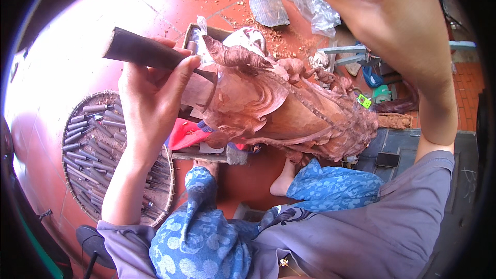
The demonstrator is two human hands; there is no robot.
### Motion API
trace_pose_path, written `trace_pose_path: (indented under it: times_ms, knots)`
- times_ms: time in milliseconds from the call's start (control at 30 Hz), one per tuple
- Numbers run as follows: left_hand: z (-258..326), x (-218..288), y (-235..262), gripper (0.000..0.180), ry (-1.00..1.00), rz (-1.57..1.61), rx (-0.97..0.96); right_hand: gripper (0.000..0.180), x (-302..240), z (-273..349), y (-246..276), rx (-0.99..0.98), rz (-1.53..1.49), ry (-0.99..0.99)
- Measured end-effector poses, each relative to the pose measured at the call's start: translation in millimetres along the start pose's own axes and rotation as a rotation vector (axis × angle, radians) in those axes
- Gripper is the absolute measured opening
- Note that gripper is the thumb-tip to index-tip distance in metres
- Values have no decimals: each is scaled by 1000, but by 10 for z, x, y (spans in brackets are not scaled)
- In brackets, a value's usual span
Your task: The person carves a wooden sculpture using a chisel and mallet. They repeatedly strike the chisel to shape the wood, occasionally pause to select a different chisel from a nearby basket, and continue refining the sculpture's details.
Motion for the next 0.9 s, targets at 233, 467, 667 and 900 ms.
trace_pose_path:
  times_ms: [233,467,667,900]
  knots:
    - [-54,145,-86,32,-94,-196,-32,60,-51,122,27,68,23,34]
    - [-69,195,-172,32,-103,-261,-59,59,-22,182,49,158,8,103]
    - [-47,238,-180,32,-107,-107,-48,62,144,310,-45,246,139,128]
    - [-15,118,-42,32,-40,-29,-26,64,-41,286,-23,125,4,-115]
Point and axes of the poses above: each hand's wrist, its own z-axis away from the middle knuckle, its own y-axis out of the back of the hand, x = y × z, the point moved 3 cm from there along -z, towards the middle knuckle, and after that the axes turned 3 degrees about -z, right-handed, at the moved point
